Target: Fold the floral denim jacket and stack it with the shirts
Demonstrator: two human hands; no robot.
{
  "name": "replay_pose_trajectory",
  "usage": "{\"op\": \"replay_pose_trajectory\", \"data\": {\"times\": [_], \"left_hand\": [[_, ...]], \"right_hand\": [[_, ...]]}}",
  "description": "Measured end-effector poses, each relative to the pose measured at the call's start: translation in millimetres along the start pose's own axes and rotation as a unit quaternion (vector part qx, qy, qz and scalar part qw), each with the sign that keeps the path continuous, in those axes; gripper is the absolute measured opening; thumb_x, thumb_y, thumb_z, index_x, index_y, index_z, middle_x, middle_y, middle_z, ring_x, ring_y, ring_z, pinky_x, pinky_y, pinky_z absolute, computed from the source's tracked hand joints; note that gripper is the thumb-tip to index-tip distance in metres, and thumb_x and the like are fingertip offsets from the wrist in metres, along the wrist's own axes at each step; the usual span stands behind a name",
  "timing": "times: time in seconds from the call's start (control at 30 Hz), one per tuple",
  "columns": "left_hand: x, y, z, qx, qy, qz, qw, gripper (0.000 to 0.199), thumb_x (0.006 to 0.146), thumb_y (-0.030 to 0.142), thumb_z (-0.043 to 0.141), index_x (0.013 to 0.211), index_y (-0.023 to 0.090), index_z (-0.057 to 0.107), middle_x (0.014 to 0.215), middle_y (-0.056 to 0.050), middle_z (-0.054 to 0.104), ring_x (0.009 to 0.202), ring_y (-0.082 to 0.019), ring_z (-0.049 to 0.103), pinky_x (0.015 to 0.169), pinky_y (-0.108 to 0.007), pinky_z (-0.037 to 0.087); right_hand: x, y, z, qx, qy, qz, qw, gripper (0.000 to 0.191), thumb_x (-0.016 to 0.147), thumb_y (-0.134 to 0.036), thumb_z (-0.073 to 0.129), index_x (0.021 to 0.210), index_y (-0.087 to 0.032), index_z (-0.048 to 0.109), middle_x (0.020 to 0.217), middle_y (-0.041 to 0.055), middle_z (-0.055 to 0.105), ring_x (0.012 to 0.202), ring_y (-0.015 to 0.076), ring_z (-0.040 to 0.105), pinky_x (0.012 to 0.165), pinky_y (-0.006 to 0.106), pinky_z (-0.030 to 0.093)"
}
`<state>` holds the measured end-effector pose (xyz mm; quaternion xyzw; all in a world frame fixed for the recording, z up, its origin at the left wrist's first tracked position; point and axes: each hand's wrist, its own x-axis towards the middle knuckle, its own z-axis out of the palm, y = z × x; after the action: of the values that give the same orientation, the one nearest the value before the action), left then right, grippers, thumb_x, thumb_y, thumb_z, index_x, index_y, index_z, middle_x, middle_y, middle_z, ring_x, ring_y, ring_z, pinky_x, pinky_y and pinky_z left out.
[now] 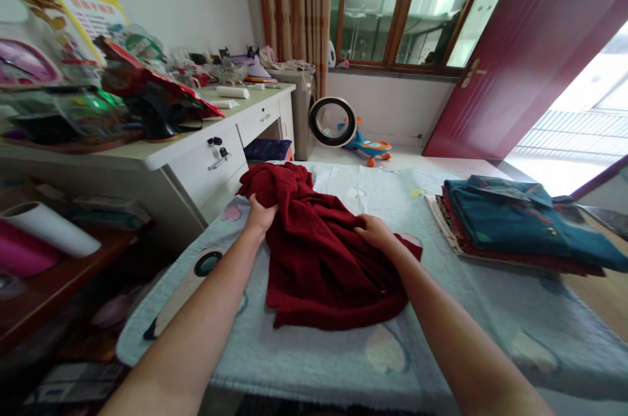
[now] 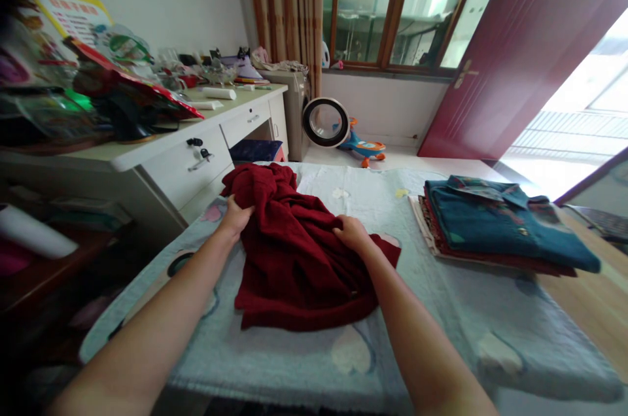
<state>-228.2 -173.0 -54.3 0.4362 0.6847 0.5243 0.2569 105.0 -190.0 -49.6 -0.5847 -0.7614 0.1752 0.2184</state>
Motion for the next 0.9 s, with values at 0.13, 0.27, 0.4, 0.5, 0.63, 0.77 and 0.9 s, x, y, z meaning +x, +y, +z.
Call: {"op": "replay_pose_trajectory", "data": {"times": [0.13, 0.27, 0.4, 0.5, 0.63, 0.77, 0.9], "left_hand": [[10, 22, 7.2, 0.051, -0.011, 0.095, 0.994, 0.072, 0.067, 0.015, 0.070, 0.134, 0.013, 0.044, 0.124, -0.015, 0.060, 0.116, -0.028, 0.058, 0.105, -0.043, 0.043], [11, 59, 11.2, 0.145, -0.006, 0.265, 0.953, 0.057, 0.068, 0.004, 0.052, 0.124, 0.014, 0.060, 0.118, -0.011, 0.058, 0.118, -0.026, 0.055, 0.109, -0.040, 0.039], [-3, 90, 20.2, 0.187, -0.024, 0.375, 0.908, 0.059, 0.071, 0.003, 0.046, 0.127, 0.018, 0.060, 0.124, -0.009, 0.055, 0.119, -0.025, 0.053, 0.109, -0.036, 0.039], [-16, 93, 35.2, 0.211, -0.088, 0.410, 0.883, 0.061, 0.073, 0.004, 0.046, 0.131, 0.019, 0.057, 0.131, -0.009, 0.054, 0.121, -0.025, 0.051, 0.110, -0.039, 0.038], [-23, 78, 57.0, 0.184, -0.330, 0.386, 0.842, 0.044, 0.074, 0.014, 0.055, 0.115, 0.017, 0.068, 0.121, -0.009, 0.063, 0.111, -0.024, 0.059, 0.104, -0.036, 0.043], [-8, 68, 64.5, 0.068, -0.285, 0.253, 0.922, 0.033, 0.087, 0.035, 0.047, 0.104, 0.016, 0.070, 0.105, -0.007, 0.070, 0.100, -0.022, 0.064, 0.099, -0.035, 0.047], [15, 60, 64.1, 0.073, -0.071, 0.121, 0.987, 0.038, 0.083, 0.041, 0.056, 0.110, 0.016, 0.064, 0.111, -0.010, 0.068, 0.105, -0.024, 0.062, 0.099, -0.037, 0.046]], "right_hand": [[-8, 1, -16, 0.007, 0.035, 0.002, 0.999, 0.023, 0.075, -0.015, 0.050, 0.083, -0.020, 0.071, 0.080, 0.0047, 0.073, 0.075, 0.0192, 0.064, 0.072, 0.027, 0.044], [-26, 15, -54, 0.031, 0.226, 0.072, 0.971, 0.029, 0.078, -0.022, 0.045, 0.089, -0.020, 0.072, 0.082, 0.0050, 0.073, 0.077, 0.0200, 0.064, 0.075, 0.028, 0.045], [-59, 37, -88, -0.025, 0.438, 0.139, 0.888, 0.035, 0.079, -0.026, 0.043, 0.096, -0.016, 0.072, 0.086, 0.0096, 0.072, 0.079, 0.0236, 0.064, 0.077, 0.032, 0.045], [-81, 53, -97, -0.071, 0.441, 0.170, 0.879, 0.034, 0.080, -0.027, 0.043, 0.096, -0.017, 0.072, 0.084, 0.0095, 0.071, 0.076, 0.0235, 0.062, 0.076, 0.033, 0.045], [-89, 65, -97, -0.139, 0.318, 0.140, 0.927, 0.027, 0.074, -0.028, 0.050, 0.083, -0.017, 0.073, 0.090, 0.0122, 0.066, 0.087, 0.0258, 0.061, 0.085, 0.037, 0.045], [-63, 55, -97, -0.097, 0.255, 0.066, 0.960, 0.030, 0.077, -0.029, 0.050, 0.092, -0.018, 0.072, 0.110, 0.0116, 0.065, 0.103, 0.0248, 0.059, 0.096, 0.035, 0.043], [-16, 37, -89, -0.084, 0.108, 0.079, 0.987, 0.036, 0.089, -0.038, 0.044, 0.094, -0.016, 0.072, 0.105, 0.0118, 0.069, 0.102, 0.0230, 0.062, 0.093, 0.031, 0.043]]}}
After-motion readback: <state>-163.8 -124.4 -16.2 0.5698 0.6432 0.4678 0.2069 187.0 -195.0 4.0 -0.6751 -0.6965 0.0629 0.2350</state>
